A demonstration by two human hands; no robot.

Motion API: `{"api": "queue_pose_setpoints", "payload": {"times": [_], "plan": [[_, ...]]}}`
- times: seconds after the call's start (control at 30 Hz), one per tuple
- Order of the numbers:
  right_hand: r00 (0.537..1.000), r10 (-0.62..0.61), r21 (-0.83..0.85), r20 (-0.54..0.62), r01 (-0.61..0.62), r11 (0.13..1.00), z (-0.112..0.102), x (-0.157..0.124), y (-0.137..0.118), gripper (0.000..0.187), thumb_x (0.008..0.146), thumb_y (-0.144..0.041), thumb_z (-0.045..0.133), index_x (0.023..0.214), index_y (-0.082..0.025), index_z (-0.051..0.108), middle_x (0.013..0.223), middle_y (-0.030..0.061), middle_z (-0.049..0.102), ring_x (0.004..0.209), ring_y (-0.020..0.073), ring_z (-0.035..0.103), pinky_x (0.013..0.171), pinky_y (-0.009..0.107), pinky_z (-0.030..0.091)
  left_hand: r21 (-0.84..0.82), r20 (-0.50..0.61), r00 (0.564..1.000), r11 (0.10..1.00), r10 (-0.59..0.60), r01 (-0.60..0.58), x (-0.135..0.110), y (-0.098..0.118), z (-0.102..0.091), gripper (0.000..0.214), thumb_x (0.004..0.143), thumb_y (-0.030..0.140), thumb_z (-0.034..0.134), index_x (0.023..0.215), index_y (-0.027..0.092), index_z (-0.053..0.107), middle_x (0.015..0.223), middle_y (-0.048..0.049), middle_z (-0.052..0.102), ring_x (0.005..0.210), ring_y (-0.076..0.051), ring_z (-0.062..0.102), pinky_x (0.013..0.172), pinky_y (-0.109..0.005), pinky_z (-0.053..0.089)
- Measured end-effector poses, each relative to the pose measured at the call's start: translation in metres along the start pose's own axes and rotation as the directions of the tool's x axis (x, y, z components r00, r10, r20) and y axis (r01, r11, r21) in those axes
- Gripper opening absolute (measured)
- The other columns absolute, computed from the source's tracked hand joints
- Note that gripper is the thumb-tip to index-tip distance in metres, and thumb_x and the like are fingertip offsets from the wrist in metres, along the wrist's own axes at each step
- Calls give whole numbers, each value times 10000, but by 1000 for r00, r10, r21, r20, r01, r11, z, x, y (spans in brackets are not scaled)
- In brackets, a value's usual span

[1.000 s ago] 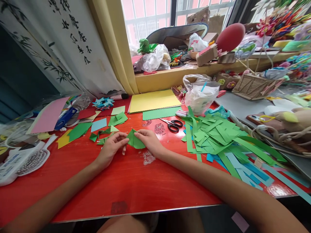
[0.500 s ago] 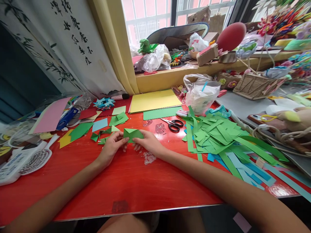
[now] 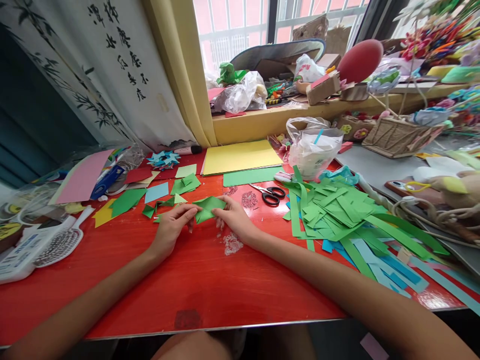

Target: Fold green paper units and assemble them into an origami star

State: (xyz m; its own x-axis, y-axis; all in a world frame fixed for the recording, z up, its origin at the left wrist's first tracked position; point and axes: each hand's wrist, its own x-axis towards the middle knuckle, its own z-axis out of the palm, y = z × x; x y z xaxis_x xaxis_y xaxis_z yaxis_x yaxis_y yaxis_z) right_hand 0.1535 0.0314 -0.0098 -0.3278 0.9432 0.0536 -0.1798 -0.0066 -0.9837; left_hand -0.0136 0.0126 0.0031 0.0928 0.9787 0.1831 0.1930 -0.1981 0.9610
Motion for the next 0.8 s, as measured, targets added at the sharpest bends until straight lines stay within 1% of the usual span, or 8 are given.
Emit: {"api": "queue_pose_setpoints", "payload": {"times": [0.1,0.17,0.23,0.3,0.37,0.53,0.7,0.8], "plan": [[999,19,-13,29,-19,1000,0,1,-2,274,691,-197,532,961,-153,517,437,-78,475,365,68,419,386,181,340,-102,-72,997,994,29,-37,1,1,1,273,753,363,543,971,199,534,726,13,539,500,-70,463,436,-184,405],[997,36,-22,70,-35,999,1,1,-3,235,672,-179,532,905,-155,536,475,-71,483,365,54,402,374,173,317,-146,-107,994,988,24,-40,2,0,1,263,759,372,532,963,209,500,797,8,554,474,-56,461,410,-177,400],[995,47,-30,83,-44,999,1,1,-4,213,655,-163,535,867,-160,540,519,-65,496,370,44,394,366,168,302,-146,-78,997,989,-16,4,3,-1,1,236,751,384,539,886,191,514,753,15,550,445,-49,452,392,-171,390],[997,32,-27,69,-30,999,1,2,-3,222,654,-154,536,876,-164,540,534,-66,497,372,40,387,366,166,299,-125,-6,998,990,-70,69,3,-4,1,236,730,385,565,834,176,532,671,28,532,428,-50,447,381,-167,380],[998,-7,2,58,7,1000,0,2,-1,240,681,-171,540,921,-170,532,523,-70,491,380,46,398,379,167,320,-103,57,992,988,-110,116,4,-6,1,253,712,371,590,861,173,540,609,41,514,406,-52,440,369,-167,374],[999,-2,91,48,-2,996,-1,2,1,317,776,-344,525,1044,-188,457,499,-52,532,430,99,511,428,204,407,-134,42,991,982,-128,133,6,-9,0,265,713,331,600,894,160,511,545,56,496,380,-57,450,359,-165,374],[986,21,6,168,-23,1000,1,1,-1,254,730,-361,593,859,-146,556,597,-1,593,516,104,573,492,211,449,-183,36,989,972,-145,149,6,-8,0,268,726,329,586,887,173,440,527,58,528,425,-102,526,421,-207,436],[988,9,-31,155,-5,999,2,1,0,232,732,-362,587,786,-138,559,556,-12,583,493,98,565,481,203,442,-140,73,986,977,-153,162,6,-7,0,250,729,343,581,853,168,453,536,50,547,441,-96,531,442,-199,431]]}}
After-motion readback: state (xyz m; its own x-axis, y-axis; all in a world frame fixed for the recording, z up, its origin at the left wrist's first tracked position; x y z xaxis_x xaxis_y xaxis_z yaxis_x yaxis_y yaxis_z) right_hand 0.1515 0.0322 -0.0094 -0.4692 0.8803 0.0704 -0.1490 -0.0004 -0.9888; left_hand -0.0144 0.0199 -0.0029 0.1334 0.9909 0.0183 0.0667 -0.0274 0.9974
